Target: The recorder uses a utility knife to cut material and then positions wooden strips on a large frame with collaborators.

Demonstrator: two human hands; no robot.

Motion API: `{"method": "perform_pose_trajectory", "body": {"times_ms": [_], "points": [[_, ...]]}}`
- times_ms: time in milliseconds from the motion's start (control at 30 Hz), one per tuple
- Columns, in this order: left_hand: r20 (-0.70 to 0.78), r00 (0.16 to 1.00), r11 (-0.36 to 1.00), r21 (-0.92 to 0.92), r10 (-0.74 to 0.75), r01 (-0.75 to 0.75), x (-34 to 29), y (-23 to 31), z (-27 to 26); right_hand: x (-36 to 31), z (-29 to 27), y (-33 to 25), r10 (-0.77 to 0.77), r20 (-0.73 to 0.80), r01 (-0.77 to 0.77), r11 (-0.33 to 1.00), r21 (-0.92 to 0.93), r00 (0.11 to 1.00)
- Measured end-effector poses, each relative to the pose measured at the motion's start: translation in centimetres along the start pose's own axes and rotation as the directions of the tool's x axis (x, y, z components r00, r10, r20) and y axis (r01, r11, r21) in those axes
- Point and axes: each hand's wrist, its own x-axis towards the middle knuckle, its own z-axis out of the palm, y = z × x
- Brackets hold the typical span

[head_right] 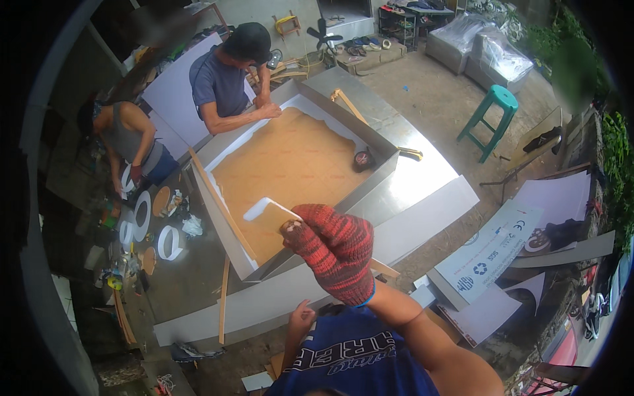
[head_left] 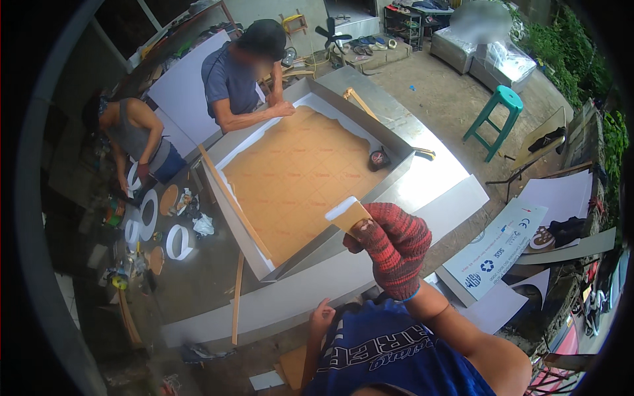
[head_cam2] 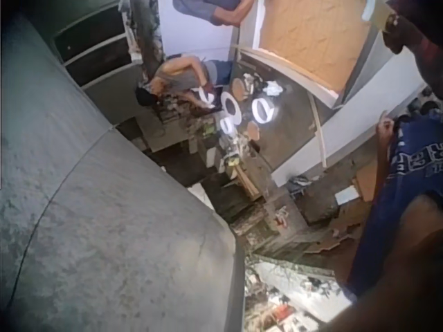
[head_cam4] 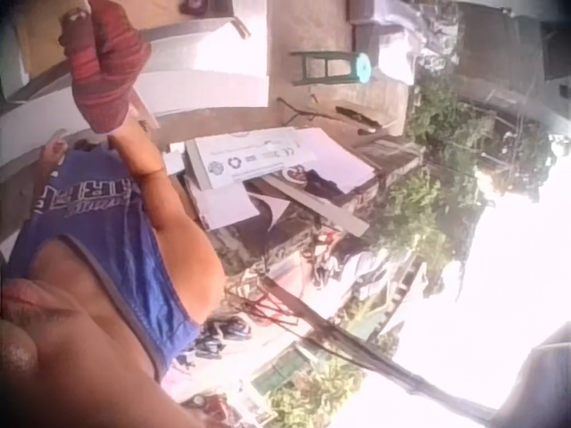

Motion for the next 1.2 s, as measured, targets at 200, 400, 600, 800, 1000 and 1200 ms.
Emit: {"method": "perform_pose_trajectory", "body": {"times_ms": [200,400,600,800,1000,1200], "points": [[-0.138,0.986,0.995,-0.043,-0.097,0.092,-2.5,-0.1,1.1,0.3,2.6,1.9,0.031,0.256,-0.010,0.997,-0.083,0.966],[-0.302,0.947,0.993,0.008,-0.106,0.114,-5.1,0.3,1.0,-2.8,7.6,9.5,0.300,0.630,-0.129,0.944,-0.303,0.716],[-0.538,0.791,0.954,-0.105,-0.291,0.280,-9.3,-1.2,0.6,-9.9,12.7,18.8,0.426,0.837,0.117,0.865,-0.488,0.344],[-0.704,0.632,0.940,-0.169,-0.326,0.296,-12.1,-5.0,-3.0,-16.6,16.1,25.3,0.413,0.877,0.361,0.801,-0.478,0.244],[-0.788,0.545,0.945,-0.140,-0.288,0.296,-15.4,-12.7,-13.9,-20.6,22.3,29.5,0.510,0.826,0.502,0.663,-0.556,0.241],[-0.939,0.211,0.890,-0.163,-0.273,0.427,-20.4,-25.4,-32.6,-24.6,30.3,33.5,0.652,0.692,0.539,0.479,-0.693,0.311]]}}
